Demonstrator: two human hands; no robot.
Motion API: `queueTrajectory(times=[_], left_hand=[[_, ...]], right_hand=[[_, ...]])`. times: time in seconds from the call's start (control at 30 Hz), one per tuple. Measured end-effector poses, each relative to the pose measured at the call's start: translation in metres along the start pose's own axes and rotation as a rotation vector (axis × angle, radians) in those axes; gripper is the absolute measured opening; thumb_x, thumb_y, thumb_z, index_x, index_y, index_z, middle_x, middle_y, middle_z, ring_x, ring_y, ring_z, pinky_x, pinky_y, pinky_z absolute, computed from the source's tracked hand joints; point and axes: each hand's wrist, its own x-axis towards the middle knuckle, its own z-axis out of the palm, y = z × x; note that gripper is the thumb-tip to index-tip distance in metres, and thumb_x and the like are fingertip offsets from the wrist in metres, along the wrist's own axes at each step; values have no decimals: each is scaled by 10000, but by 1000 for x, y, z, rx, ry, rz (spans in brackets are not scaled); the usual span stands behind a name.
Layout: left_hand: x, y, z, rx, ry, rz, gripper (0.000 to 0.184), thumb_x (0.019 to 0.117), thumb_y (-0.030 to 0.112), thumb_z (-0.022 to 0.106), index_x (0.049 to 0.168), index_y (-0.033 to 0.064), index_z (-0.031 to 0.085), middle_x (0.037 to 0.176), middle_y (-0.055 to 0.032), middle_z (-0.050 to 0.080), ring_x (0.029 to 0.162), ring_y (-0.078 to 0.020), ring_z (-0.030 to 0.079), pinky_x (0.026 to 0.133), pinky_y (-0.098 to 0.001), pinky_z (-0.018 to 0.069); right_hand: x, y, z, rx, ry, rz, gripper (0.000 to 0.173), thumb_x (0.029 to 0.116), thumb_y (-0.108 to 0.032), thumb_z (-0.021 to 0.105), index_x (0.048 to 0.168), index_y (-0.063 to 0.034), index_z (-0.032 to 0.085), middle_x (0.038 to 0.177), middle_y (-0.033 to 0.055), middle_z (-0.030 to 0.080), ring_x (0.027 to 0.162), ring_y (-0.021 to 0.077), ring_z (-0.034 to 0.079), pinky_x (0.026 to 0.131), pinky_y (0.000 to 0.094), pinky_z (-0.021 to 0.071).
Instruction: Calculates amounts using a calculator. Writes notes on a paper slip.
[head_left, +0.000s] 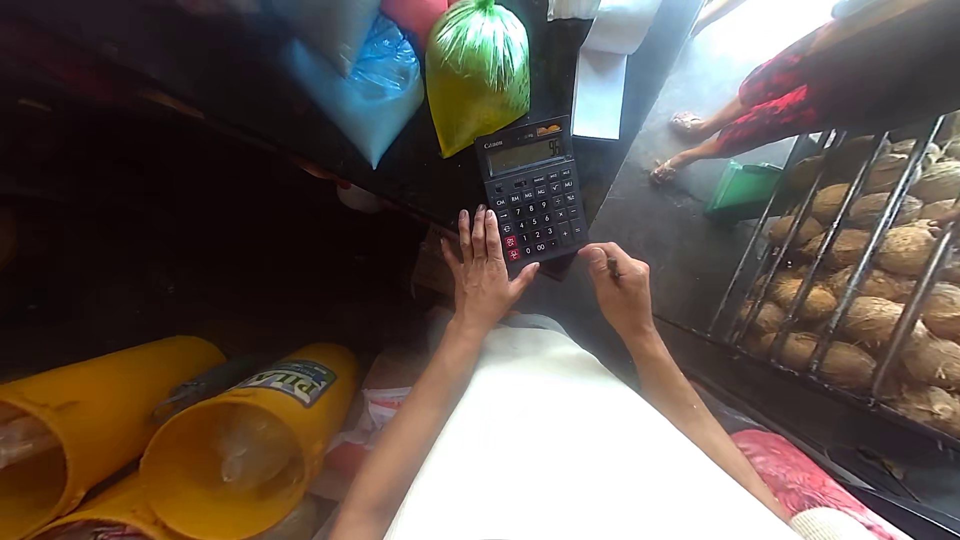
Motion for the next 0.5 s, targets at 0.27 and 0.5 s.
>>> queueTrajectory(times=[0.27, 0.5], left_hand=[[4, -1, -11, 10, -52, -2, 1084, 881, 830, 441, 1632, 79, 221, 1694, -125, 221, 1578, -350, 104, 1198, -714, 78], [4, -1, -16, 37, -105, 8, 1078, 897, 797, 462, 1619, 31, 229, 1679, -171, 241, 1567, -398, 124, 1198, -709, 94]], right_hand=[[51, 11, -29, 298, 266, 143, 359, 1089, -170, 407, 1370, -48, 593, 977, 40, 661, 764, 100, 628, 661, 271, 560], [228, 32, -45, 526, 253, 350, 438, 1073, -158, 338, 1484, -66, 462, 1297, 81, 647, 732, 136, 667, 586, 301, 563]])
